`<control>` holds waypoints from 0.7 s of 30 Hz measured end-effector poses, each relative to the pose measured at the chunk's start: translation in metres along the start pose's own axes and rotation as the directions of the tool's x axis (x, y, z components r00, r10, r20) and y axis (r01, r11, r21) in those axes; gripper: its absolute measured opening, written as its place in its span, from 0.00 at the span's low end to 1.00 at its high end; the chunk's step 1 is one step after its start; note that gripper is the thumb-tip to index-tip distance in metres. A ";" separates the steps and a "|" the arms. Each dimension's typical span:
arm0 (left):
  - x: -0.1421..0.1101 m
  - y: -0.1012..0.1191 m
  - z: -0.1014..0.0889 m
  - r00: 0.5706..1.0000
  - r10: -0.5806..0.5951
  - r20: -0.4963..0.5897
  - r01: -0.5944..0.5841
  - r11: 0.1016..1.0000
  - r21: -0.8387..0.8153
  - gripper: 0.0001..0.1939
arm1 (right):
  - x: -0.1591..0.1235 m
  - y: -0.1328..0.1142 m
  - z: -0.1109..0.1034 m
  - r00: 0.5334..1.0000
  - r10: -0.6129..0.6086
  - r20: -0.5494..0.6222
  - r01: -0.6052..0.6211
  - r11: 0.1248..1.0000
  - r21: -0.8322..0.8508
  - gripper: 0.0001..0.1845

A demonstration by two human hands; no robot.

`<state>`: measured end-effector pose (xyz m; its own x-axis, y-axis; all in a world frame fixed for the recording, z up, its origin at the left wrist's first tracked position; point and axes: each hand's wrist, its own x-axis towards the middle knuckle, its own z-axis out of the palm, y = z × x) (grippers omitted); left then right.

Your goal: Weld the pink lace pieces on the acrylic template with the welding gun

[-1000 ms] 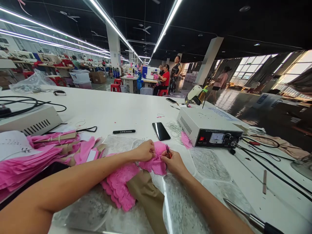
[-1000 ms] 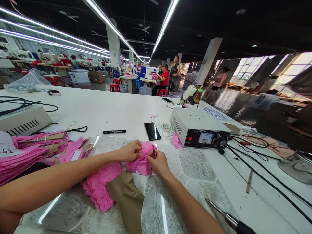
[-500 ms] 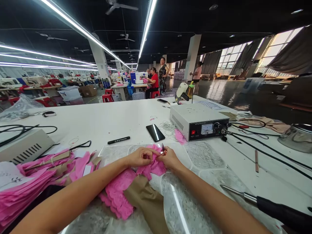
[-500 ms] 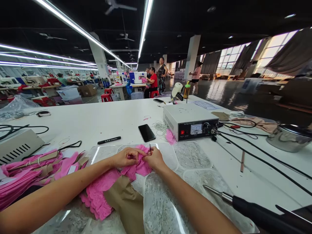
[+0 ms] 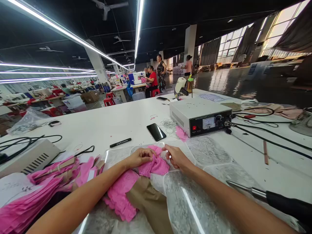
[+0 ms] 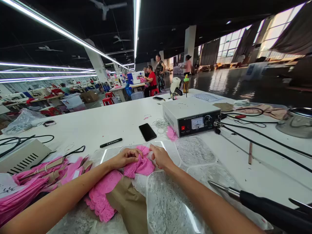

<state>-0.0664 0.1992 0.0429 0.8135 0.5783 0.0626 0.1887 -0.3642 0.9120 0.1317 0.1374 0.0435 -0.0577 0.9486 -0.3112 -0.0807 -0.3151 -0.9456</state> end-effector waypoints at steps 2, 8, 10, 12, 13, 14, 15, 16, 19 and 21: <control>0.000 -0.001 0.000 1.000 -0.002 0.007 0.002 1.000 -0.014 0.15 | -0.011 0.001 -0.004 0.991 0.071 0.115 -0.071 0.997 -0.003 0.15; 0.001 -0.005 0.000 1.000 0.005 0.015 -0.004 1.000 -0.016 0.13 | -0.021 0.013 0.002 0.955 0.200 0.221 -0.198 0.980 -0.029 0.14; 0.000 -0.005 0.000 1.000 0.006 0.009 -0.006 1.000 -0.015 0.13 | -0.019 0.013 0.004 0.950 0.221 0.219 -0.219 0.975 -0.032 0.14; 0.000 -0.006 0.001 1.000 0.007 0.008 -0.007 1.000 -0.016 0.13 | -0.018 0.011 0.005 0.947 0.240 0.213 -0.237 0.971 -0.039 0.14; 0.000 -0.006 0.001 1.000 0.007 0.010 -0.007 1.000 -0.016 0.13 | -0.018 0.010 0.005 0.945 0.249 0.211 -0.245 0.968 -0.044 0.15; 0.000 -0.006 0.001 1.000 0.008 0.011 -0.008 1.000 -0.016 0.13 | -0.018 0.008 0.005 0.944 0.257 0.209 -0.253 0.966 -0.049 0.15; 0.000 -0.006 0.001 1.000 0.010 0.012 -0.010 1.000 -0.017 0.13 | -0.019 0.007 0.006 0.942 0.265 0.206 -0.259 0.964 -0.054 0.15; 0.000 -0.006 0.001 1.000 0.012 0.011 -0.012 1.000 -0.016 0.13 | -0.019 0.007 0.006 0.941 0.271 0.204 -0.264 0.963 -0.060 0.15; 0.000 -0.006 0.001 1.000 0.021 0.006 -0.021 1.000 -0.018 0.13 | -0.019 0.006 0.007 0.940 0.277 0.199 -0.268 0.961 -0.073 0.16; 0.000 -0.007 0.001 1.000 0.028 0.007 -0.027 0.999 -0.021 0.13 | -0.019 0.006 0.008 0.939 0.278 0.201 -0.266 0.960 -0.082 0.16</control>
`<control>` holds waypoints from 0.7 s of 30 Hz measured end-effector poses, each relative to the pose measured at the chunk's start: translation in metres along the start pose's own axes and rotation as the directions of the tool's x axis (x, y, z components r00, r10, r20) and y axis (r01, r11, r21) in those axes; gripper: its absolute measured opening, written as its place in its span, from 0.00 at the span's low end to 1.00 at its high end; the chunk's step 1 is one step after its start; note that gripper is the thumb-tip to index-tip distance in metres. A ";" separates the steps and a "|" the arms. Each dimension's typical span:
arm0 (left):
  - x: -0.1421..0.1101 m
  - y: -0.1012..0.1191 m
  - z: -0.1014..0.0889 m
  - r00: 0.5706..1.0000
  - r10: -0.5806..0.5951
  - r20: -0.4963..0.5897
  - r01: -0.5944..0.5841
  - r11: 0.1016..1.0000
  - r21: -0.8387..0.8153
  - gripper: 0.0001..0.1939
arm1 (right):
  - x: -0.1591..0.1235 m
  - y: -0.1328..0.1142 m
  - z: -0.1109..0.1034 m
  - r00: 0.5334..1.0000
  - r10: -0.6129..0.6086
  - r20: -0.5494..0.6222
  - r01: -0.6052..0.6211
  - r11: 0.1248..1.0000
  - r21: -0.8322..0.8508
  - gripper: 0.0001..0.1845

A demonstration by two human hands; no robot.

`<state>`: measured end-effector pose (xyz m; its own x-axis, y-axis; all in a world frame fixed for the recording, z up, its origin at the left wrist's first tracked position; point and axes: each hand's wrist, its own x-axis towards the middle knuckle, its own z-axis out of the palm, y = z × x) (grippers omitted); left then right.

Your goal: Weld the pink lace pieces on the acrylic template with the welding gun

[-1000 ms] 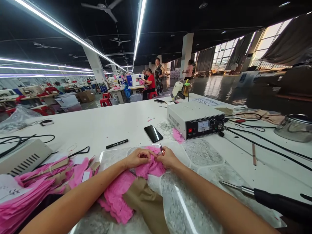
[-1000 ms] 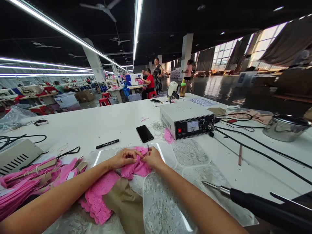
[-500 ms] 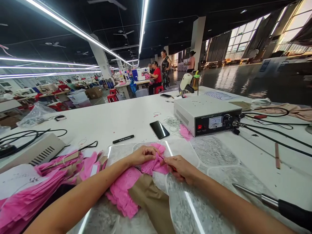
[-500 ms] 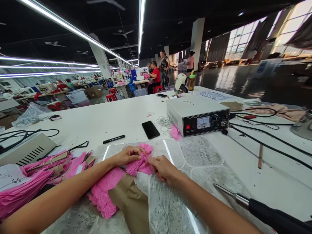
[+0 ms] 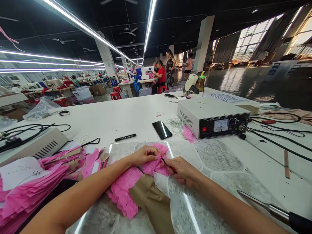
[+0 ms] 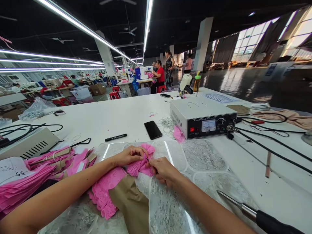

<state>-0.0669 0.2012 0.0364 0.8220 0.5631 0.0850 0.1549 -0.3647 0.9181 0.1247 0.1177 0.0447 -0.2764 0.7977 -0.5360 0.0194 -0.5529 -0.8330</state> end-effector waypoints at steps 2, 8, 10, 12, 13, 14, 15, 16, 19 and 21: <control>0.000 0.000 0.000 1.000 0.004 0.006 -0.004 1.000 -0.001 0.13 | 0.000 -0.001 0.000 1.000 0.003 0.004 -0.003 1.000 -0.009 0.17; 0.000 0.002 0.000 1.000 0.001 0.010 -0.001 1.000 0.015 0.13 | -0.001 -0.002 0.000 1.000 0.009 0.008 -0.009 1.000 -0.019 0.16; 0.000 0.003 0.000 1.000 0.000 0.009 0.000 1.000 0.021 0.12 | -0.001 -0.003 0.001 1.000 0.008 0.009 -0.008 1.000 -0.022 0.16; 0.000 0.004 0.000 1.000 -0.001 0.008 0.001 1.000 0.025 0.12 | -0.001 -0.003 0.001 1.000 0.006 0.009 -0.006 1.000 -0.025 0.16; 0.000 0.003 0.000 1.000 -0.001 0.008 0.001 1.000 0.026 0.12 | 0.000 -0.003 0.001 1.000 0.006 0.007 -0.006 1.000 -0.027 0.16; 0.000 0.003 0.000 1.000 -0.001 0.009 0.001 1.000 0.027 0.12 | 0.000 -0.003 0.001 1.000 0.007 0.006 -0.007 1.000 -0.028 0.16; 0.000 0.003 0.000 1.000 -0.001 0.010 0.001 1.000 0.028 0.12 | 0.001 -0.004 0.002 1.000 0.009 0.004 -0.008 1.000 -0.029 0.16; 0.000 0.002 0.000 1.000 0.000 0.010 0.000 1.000 0.030 0.12 | 0.001 -0.004 0.002 1.000 0.012 0.001 -0.012 1.000 -0.029 0.16; 0.000 0.001 0.000 1.000 0.004 0.012 -0.004 0.999 0.040 0.13 | 0.000 -0.006 0.002 1.000 0.026 -0.005 -0.026 0.999 -0.022 0.15; 0.001 0.001 0.000 1.000 0.007 0.012 -0.008 0.999 0.048 0.13 | -0.001 -0.007 0.002 0.999 0.035 -0.006 -0.036 0.999 -0.014 0.15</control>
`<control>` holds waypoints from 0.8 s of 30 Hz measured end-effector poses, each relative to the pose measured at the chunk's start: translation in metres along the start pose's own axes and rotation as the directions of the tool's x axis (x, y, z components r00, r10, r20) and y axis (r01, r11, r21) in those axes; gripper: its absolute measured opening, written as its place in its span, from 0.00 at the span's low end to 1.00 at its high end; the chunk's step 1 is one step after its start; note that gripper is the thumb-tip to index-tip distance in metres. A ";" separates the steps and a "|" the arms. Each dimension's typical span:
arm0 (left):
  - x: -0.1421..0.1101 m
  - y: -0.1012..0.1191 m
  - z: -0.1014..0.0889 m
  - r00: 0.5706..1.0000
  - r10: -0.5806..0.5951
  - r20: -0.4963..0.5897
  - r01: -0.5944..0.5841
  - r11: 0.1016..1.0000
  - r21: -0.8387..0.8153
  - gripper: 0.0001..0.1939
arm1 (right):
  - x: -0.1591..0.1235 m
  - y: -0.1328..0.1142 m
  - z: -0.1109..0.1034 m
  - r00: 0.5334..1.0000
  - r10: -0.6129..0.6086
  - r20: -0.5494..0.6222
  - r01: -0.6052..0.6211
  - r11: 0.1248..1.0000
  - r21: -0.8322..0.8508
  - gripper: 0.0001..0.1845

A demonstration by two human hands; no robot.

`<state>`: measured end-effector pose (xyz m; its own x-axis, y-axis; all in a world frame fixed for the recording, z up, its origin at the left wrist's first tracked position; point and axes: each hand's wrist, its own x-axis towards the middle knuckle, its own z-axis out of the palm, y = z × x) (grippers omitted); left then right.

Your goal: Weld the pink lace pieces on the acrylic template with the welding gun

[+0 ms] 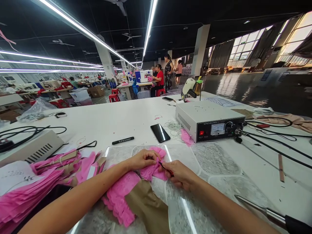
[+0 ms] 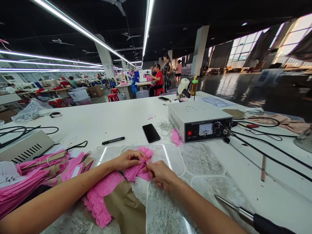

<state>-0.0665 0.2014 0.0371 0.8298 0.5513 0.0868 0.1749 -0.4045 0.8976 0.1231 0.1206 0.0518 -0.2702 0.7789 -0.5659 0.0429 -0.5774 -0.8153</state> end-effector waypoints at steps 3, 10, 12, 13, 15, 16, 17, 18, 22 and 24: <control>0.000 0.000 0.001 1.000 0.004 -0.003 -0.004 1.000 0.010 0.14 | -0.001 -0.001 0.000 1.000 0.006 0.005 -0.006 1.000 0.005 0.14; 0.000 0.004 0.002 1.000 0.004 -0.016 -0.003 0.999 0.044 0.14 | -0.003 0.000 0.002 1.000 -0.025 -0.003 0.025 0.999 -0.037 0.13; -0.001 0.005 0.002 1.000 0.005 -0.016 -0.004 0.998 0.057 0.13 | -0.004 0.001 -0.001 0.999 -0.041 0.002 0.041 0.997 -0.061 0.13; -0.001 0.006 0.002 1.000 0.007 -0.015 -0.006 0.998 0.063 0.13 | -0.005 0.001 -0.004 0.999 -0.052 -0.002 0.052 0.996 -0.075 0.13; 0.000 0.007 0.003 1.000 0.012 -0.011 -0.011 0.997 0.077 0.13 | -0.003 0.000 -0.014 0.994 -0.098 -0.040 0.093 0.990 -0.107 0.15; 0.000 0.007 0.003 1.000 0.016 -0.007 -0.015 0.996 0.085 0.13 | -0.001 -0.001 -0.020 0.988 -0.136 -0.077 0.125 0.984 -0.130 0.16; 0.000 0.008 0.003 1.000 0.020 -0.002 -0.020 0.995 0.093 0.13 | 0.003 -0.003 -0.027 0.976 -0.181 -0.118 0.161 0.974 -0.160 0.17; 0.001 0.009 0.003 1.000 0.026 0.003 -0.026 0.994 0.104 0.12 | 0.007 -0.004 -0.032 0.960 -0.230 -0.157 0.197 0.960 -0.200 0.17; 0.003 0.012 0.002 0.999 0.050 0.014 -0.052 0.983 0.175 0.10 | 0.031 -0.010 -0.046 0.856 -0.479 -0.193 0.360 0.822 -0.441 0.07; 0.004 0.014 0.002 0.998 0.067 0.020 -0.070 0.972 0.223 0.08 | 0.042 -0.012 -0.046 0.773 -0.625 -0.111 0.473 0.683 -0.556 0.20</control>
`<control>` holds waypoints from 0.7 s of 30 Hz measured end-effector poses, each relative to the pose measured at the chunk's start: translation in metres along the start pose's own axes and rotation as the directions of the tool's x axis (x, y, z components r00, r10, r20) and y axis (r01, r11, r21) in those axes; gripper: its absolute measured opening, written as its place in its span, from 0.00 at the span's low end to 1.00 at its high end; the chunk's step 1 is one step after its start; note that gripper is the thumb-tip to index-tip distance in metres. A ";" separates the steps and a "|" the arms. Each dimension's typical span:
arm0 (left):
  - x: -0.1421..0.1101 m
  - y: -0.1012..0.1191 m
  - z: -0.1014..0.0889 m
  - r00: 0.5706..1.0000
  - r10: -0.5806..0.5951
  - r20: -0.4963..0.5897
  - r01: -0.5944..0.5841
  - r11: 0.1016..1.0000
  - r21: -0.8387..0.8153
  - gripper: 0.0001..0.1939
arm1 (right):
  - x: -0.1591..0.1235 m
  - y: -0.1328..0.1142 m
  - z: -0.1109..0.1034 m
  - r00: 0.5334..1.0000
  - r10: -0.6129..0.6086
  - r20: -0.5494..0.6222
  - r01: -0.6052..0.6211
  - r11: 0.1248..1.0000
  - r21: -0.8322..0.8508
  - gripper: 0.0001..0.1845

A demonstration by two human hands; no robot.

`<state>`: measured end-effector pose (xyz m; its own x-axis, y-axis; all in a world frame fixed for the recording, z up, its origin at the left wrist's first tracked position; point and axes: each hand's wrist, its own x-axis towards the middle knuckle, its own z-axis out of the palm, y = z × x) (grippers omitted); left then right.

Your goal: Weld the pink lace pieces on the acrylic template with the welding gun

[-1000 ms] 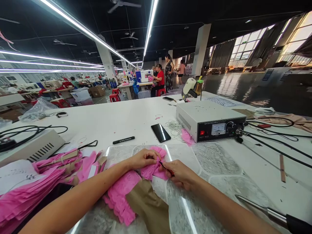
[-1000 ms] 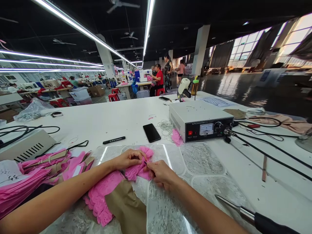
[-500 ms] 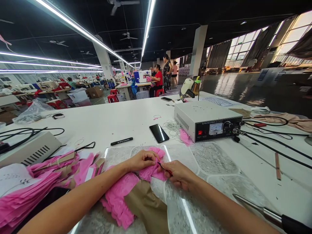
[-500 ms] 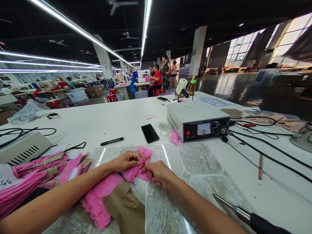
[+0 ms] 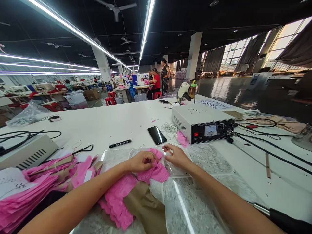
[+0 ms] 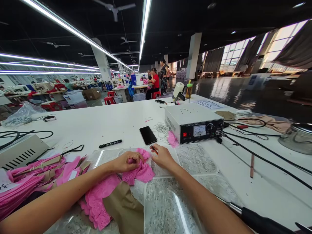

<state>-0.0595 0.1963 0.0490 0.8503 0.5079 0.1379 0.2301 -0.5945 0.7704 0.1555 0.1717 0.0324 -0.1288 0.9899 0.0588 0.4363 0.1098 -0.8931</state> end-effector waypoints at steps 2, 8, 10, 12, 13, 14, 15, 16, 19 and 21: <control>0.002 0.002 0.000 1.000 0.021 0.006 -0.021 0.999 0.048 0.08 | 0.007 0.003 0.005 0.984 -0.172 0.036 0.174 0.982 -0.077 0.33; 0.009 0.005 0.004 0.997 0.077 0.001 -0.076 0.984 0.161 0.05 | 0.016 0.004 0.013 0.894 -0.392 0.217 0.434 0.878 -0.202 0.38; 0.011 0.003 0.006 0.996 0.091 0.000 -0.090 0.978 0.189 0.05 | 0.019 0.002 0.012 0.872 -0.419 0.251 0.474 0.852 -0.223 0.37; 0.012 0.002 0.007 0.995 0.101 0.002 -0.099 0.972 0.212 0.05 | 0.022 0.001 0.011 0.858 -0.435 0.274 0.498 0.834 -0.237 0.36; 0.012 0.001 0.007 0.994 0.106 0.001 -0.104 0.970 0.219 0.06 | 0.024 0.001 0.010 0.854 -0.438 0.281 0.504 0.829 -0.242 0.34; 0.012 0.001 0.007 0.994 0.111 -0.001 -0.108 0.969 0.224 0.06 | 0.026 0.001 0.010 0.853 -0.437 0.286 0.506 0.827 -0.246 0.31; 0.011 0.002 0.007 0.993 0.115 -0.003 -0.111 0.968 0.227 0.06 | 0.028 0.002 0.009 0.854 -0.434 0.287 0.504 0.827 -0.250 0.28; 0.010 0.002 0.007 0.993 0.118 -0.006 -0.113 0.967 0.228 0.06 | 0.030 0.004 0.009 0.857 -0.429 0.285 0.499 0.829 -0.253 0.24; 0.004 0.007 0.008 0.992 0.124 -0.038 -0.112 0.966 0.233 0.05 | 0.033 0.006 0.007 0.869 -0.422 0.257 0.483 0.835 -0.265 0.16; -0.001 0.012 0.011 0.985 0.132 -0.110 -0.101 0.962 0.252 0.04 | 0.032 0.004 0.005 0.878 -0.422 0.225 0.474 0.835 -0.281 0.14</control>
<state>-0.0525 0.1811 0.0512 0.8159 0.4904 0.3063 0.2550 -0.7806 0.5706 0.1482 0.2035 0.0288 -0.4981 0.8026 0.3283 0.5532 0.5857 -0.5924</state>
